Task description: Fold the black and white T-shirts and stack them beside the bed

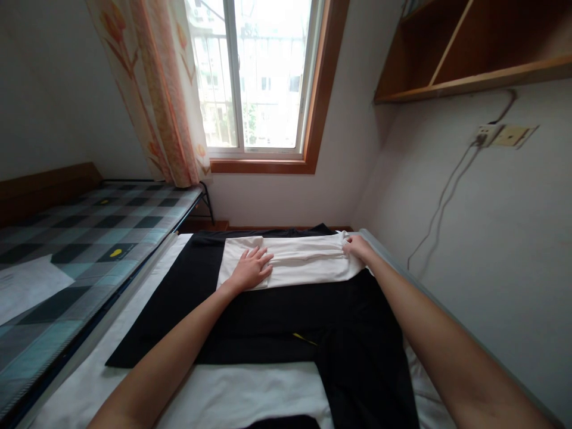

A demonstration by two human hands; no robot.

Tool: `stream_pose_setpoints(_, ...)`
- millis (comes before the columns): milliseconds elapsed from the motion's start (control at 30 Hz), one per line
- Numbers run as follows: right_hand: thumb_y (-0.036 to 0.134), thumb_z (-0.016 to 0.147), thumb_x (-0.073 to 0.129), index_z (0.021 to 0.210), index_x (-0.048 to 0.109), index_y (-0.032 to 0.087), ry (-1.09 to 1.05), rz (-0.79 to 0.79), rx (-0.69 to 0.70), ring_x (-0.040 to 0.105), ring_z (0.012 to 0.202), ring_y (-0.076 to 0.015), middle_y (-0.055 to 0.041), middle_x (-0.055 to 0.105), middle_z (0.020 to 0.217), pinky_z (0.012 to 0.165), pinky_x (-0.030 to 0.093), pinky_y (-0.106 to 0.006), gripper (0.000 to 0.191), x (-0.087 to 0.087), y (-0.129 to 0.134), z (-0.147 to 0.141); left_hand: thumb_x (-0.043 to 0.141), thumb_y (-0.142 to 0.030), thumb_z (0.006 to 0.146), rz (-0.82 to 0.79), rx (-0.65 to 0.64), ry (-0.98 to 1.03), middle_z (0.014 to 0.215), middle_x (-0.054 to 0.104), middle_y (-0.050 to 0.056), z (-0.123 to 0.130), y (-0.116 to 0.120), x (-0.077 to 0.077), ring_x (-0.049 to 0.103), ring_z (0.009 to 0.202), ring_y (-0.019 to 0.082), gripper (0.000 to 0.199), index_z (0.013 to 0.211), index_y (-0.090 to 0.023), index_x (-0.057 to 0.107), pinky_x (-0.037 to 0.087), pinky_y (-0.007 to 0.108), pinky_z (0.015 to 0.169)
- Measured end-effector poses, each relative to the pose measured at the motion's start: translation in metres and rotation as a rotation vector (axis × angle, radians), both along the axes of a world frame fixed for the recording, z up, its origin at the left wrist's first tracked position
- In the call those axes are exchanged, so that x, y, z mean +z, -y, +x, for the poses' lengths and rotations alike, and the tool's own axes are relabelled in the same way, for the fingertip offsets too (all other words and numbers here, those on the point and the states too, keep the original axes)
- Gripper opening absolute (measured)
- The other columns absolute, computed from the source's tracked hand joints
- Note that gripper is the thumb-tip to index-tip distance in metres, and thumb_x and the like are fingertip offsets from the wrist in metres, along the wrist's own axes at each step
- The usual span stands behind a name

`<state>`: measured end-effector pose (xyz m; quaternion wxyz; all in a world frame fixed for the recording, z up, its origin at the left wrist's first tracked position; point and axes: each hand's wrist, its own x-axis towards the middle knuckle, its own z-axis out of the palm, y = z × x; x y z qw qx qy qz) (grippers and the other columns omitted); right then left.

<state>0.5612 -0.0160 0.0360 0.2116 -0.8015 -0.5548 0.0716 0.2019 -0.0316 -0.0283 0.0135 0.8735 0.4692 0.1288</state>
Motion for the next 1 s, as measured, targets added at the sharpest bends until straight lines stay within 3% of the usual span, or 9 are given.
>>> stream_pose_setpoints(100,0.021,0.069,0.062,0.084,0.072,0.015,0.01,-0.006,0.02,0.066,0.079,-0.0227,-0.0101,0.072,0.083,0.063,0.043,-0.024,0.019,0.016,-0.01,-0.022,0.038,-0.047,0.096,0.003,-0.004,0.009,0.152,0.04,0.004,0.0,0.001,0.001,0.031,0.141,0.029,0.047,0.138,-0.03,0.05,0.023,0.051,0.114)
stream_pose_setpoints(200,0.026,0.074,0.059,0.086,0.072,0.016,0.008,0.03,0.103,0.067,0.081,-0.0209,-0.0074,0.072,0.083,0.063,0.042,-0.021,0.021,0.025,-0.017,-0.066,0.038,-0.047,0.096,0.011,-0.006,0.015,0.151,0.04,0.004,-0.001,0.0,0.0,0.032,0.141,0.029,0.047,0.137,-0.03,0.051,0.024,0.051,0.114)
stream_pose_setpoints(267,0.027,0.076,0.058,0.094,0.072,0.016,0.021,0.023,0.209,0.067,0.083,-0.0195,-0.0071,0.073,0.089,0.064,0.043,-0.021,0.025,0.022,-0.015,-0.103,0.038,-0.047,0.096,0.015,-0.008,0.018,0.151,0.041,0.004,-0.001,0.0,-0.001,0.032,0.141,0.029,0.046,0.137,-0.031,0.051,0.024,0.051,0.114)
stream_pose_setpoints(367,0.025,0.082,0.054,0.104,0.071,0.017,0.255,-0.17,0.384,0.067,0.091,-0.0203,-0.0101,0.073,0.102,0.07,0.046,-0.022,0.028,0.008,-0.003,-0.154,0.038,-0.047,0.096,0.028,-0.013,0.024,0.151,0.041,0.004,-0.001,0.0,-0.003,0.032,0.141,0.029,0.047,0.137,-0.03,0.05,0.024,0.051,0.114)
stream_pose_setpoints(433,0.022,0.082,0.055,0.108,0.07,0.016,0.321,-0.226,0.379,0.067,0.095,-0.0241,-0.0146,0.072,0.107,0.072,0.048,-0.026,0.03,0.0,0.006,-0.177,0.038,-0.047,0.096,0.033,-0.014,0.024,0.151,0.041,0.005,-0.001,0.0,-0.003,0.033,0.14,0.029,0.047,0.137,-0.029,0.05,0.025,0.051,0.114)
stream_pose_setpoints(633,0.012,0.086,0.051,0.109,0.07,0.013,0.445,-0.25,0.39,0.067,0.1,-0.0272,-0.0205,0.07,0.108,0.077,0.05,-0.034,0.029,0.005,0.013,-0.191,0.04,-0.046,0.095,0.026,-0.012,0.039,0.15,0.042,0.005,0.0,0.0,-0.002,0.034,0.14,0.03,0.046,0.136,-0.03,0.052,0.025,0.052,0.113)
stream_pose_setpoints(1000,0.002,0.085,0.047,0.101,0.073,0.009,0.484,-0.292,0.401,0.069,0.095,-0.0294,-0.0231,0.071,0.102,0.074,0.054,-0.039,0.031,0.013,-0.004,-0.213,0.038,-0.048,0.095,0.024,-0.009,0.03,0.15,0.042,0.004,0.0,0.001,-0.002,0.033,0.14,0.029,0.047,0.137,-0.03,0.051,0.024,0.051,0.114)
